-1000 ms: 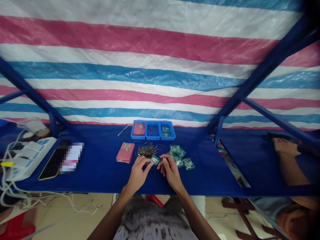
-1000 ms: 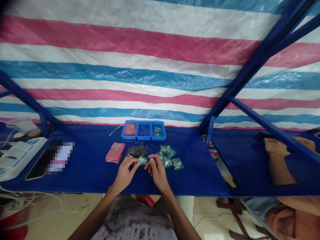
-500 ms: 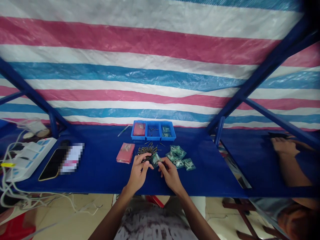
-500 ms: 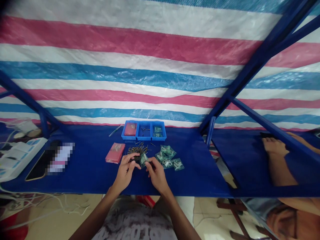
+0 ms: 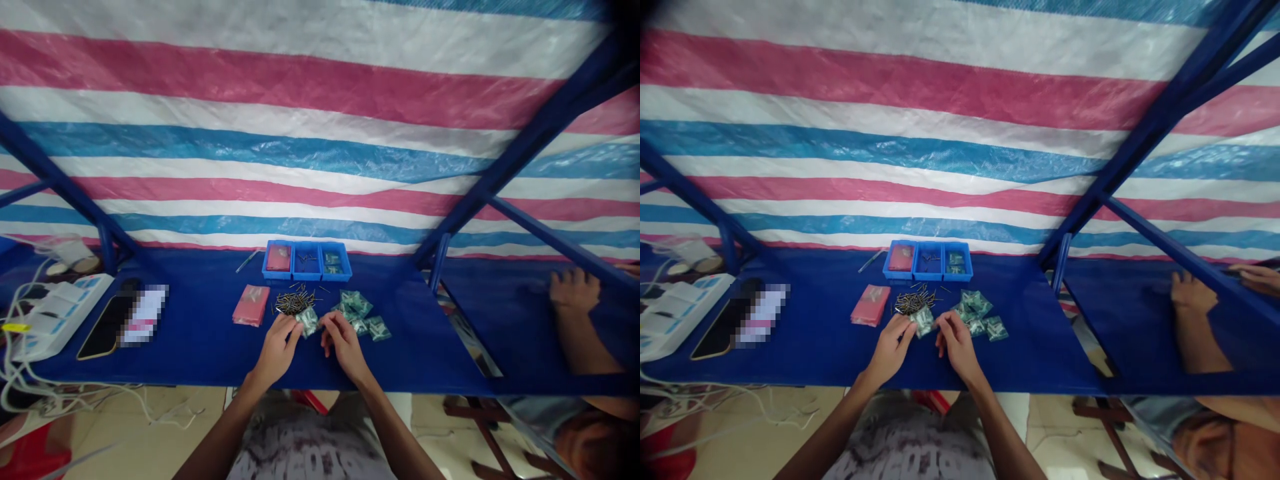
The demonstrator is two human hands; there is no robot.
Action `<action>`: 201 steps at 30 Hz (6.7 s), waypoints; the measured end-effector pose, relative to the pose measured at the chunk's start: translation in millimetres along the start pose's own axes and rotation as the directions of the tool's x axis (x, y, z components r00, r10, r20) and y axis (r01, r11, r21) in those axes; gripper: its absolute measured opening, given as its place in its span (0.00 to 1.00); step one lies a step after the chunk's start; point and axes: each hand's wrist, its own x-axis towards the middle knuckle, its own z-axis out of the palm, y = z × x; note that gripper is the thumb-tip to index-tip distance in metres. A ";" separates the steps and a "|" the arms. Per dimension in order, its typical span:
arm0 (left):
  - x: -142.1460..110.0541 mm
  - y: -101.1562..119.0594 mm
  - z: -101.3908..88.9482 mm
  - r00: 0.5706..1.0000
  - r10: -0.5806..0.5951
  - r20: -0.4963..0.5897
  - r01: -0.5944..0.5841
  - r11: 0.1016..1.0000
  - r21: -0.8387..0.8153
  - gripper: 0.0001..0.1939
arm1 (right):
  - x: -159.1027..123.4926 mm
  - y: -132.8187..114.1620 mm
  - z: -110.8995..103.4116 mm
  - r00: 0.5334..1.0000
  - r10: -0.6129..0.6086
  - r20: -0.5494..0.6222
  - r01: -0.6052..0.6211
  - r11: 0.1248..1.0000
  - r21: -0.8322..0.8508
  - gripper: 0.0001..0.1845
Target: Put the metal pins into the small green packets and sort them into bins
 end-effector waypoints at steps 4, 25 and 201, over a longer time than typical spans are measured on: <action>0.9 -1.0 -0.6 0.999 -0.045 -0.013 0.044 0.999 -0.023 0.19 | -1.9 3.5 3.4 0.995 -0.095 0.022 0.095 0.995 -0.038 0.19; 2.1 5.9 -0.8 0.996 0.089 -0.005 -0.089 0.996 -0.004 0.15 | 1.3 5.1 3.2 1.000 -0.013 0.023 0.015 0.994 -0.113 0.20; 25.2 -39.1 17.2 0.999 0.033 -0.002 -0.029 0.901 0.433 0.33 | 56.0 -2.1 -2.2 0.937 -0.335 -0.104 0.212 0.777 -0.593 0.09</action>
